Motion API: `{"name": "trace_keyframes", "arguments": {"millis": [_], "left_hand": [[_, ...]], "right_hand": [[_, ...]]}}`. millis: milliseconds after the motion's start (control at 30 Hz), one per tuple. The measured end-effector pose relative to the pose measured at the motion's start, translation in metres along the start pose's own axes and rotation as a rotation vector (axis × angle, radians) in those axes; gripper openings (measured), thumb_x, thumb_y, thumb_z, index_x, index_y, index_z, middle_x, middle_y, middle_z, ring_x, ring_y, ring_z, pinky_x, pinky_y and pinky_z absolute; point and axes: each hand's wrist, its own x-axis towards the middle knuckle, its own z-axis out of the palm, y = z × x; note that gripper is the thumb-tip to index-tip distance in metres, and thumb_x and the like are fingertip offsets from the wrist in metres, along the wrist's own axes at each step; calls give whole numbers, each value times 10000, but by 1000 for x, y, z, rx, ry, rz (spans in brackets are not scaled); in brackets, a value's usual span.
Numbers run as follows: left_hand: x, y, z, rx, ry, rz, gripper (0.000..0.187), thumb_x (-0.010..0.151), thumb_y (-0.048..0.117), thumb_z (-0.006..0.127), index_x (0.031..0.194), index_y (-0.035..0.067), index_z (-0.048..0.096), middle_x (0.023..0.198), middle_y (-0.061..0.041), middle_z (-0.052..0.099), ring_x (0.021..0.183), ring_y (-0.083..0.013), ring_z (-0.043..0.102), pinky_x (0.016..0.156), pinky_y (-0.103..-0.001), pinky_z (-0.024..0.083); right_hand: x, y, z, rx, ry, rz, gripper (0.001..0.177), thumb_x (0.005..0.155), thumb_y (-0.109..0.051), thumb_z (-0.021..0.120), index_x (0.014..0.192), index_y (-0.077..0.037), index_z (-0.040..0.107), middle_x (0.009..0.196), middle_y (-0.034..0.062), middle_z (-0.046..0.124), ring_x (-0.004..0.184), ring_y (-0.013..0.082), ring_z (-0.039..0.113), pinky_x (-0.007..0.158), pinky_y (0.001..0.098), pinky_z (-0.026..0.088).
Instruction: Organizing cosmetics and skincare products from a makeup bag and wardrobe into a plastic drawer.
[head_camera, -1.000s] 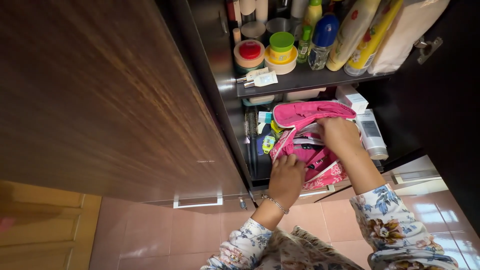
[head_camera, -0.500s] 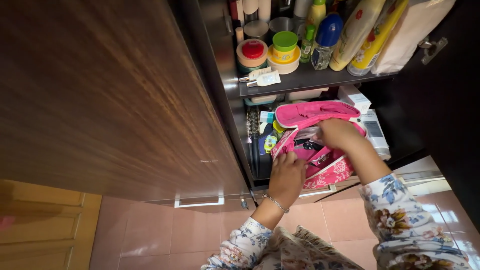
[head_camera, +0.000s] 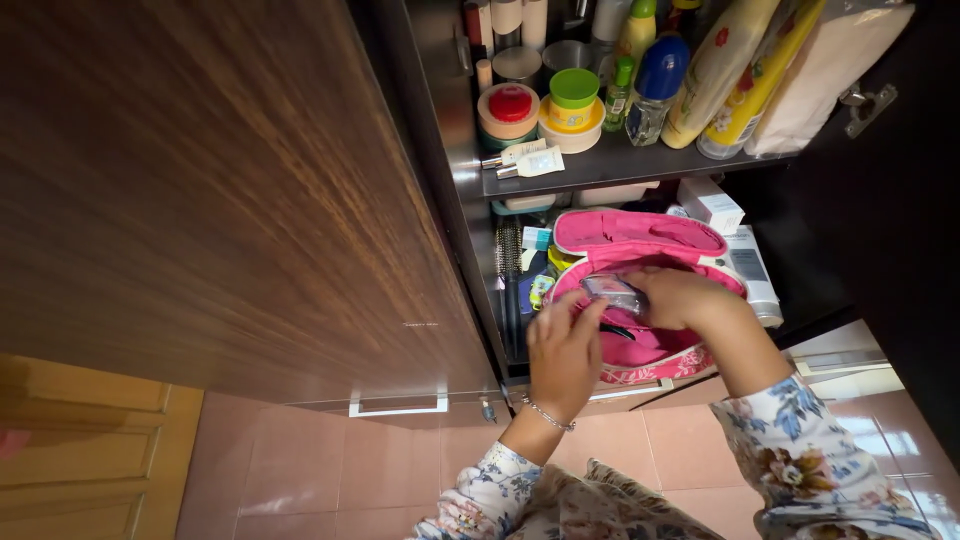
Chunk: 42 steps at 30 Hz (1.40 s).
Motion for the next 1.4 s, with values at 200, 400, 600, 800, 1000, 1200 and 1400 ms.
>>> {"name": "trace_keyframes", "arguments": {"millis": [200, 400, 600, 800, 1000, 1200, 1400], "left_hand": [[10, -17, 2, 166, 132, -61, 336, 924, 67, 625, 1256, 105, 658, 1457, -173, 534, 1208, -381, 541, 1029, -472, 414], [24, -15, -10, -54, 45, -61, 581, 828, -132, 528, 1383, 18, 613, 1395, -143, 624, 1165, -367, 590, 1029, -412, 482], [33, -18, -20, -90, 113, -21, 552, 792, -132, 538, 1304, 37, 662, 1327, -136, 658, 1113, -364, 612, 1003, -415, 505], [33, -21, -17, -139, 262, -19, 539, 885, -112, 518, 1371, 70, 658, 1213, -157, 644, 1078, -353, 624, 977, -417, 509], [16, -15, -21, -443, 76, -440, 503, 939, 15, 564, 1434, 56, 483, 1168, -154, 614, 853, -316, 614, 797, -387, 525], [-2, -10, -29, -249, 211, -110, 588, 856, -117, 524, 1406, 84, 573, 1248, -193, 595, 1155, -381, 585, 1003, -428, 480], [-4, -13, -26, -245, 174, -133, 530, 899, -101, 554, 1376, 124, 608, 1202, -162, 600, 1122, -362, 596, 991, -411, 489]], "right_hand": [[-7, 14, 25, 6, 0, -60, 616, 814, -197, 698, 1416, -262, 585, 1534, 36, 496, 1316, 283, 561, 1116, 365, 437], [-9, 4, 19, 54, 120, 36, 532, 863, -206, 646, 1392, -195, 595, 1458, 48, 579, 1222, 305, 634, 1056, 401, 484], [-44, -23, 9, 263, 536, -331, 385, 892, -245, 675, 1248, -99, 693, 1202, 137, 707, 1076, 357, 675, 910, 454, 526], [-32, -16, 35, -80, 786, 14, 164, 920, -251, 696, 954, -90, 703, 921, 99, 719, 839, 343, 706, 763, 475, 551], [-41, -60, 57, 149, 500, -386, 213, 811, -145, 630, 976, -157, 765, 787, 130, 746, 686, 355, 715, 599, 481, 544], [-28, -49, 74, -208, 326, 46, 307, 929, -174, 514, 1161, -234, 707, 777, 136, 749, 694, 316, 747, 589, 458, 581], [-19, -47, 86, -213, 327, 32, 249, 968, -219, 511, 1099, -157, 714, 792, 105, 750, 722, 315, 739, 611, 471, 577]]}}
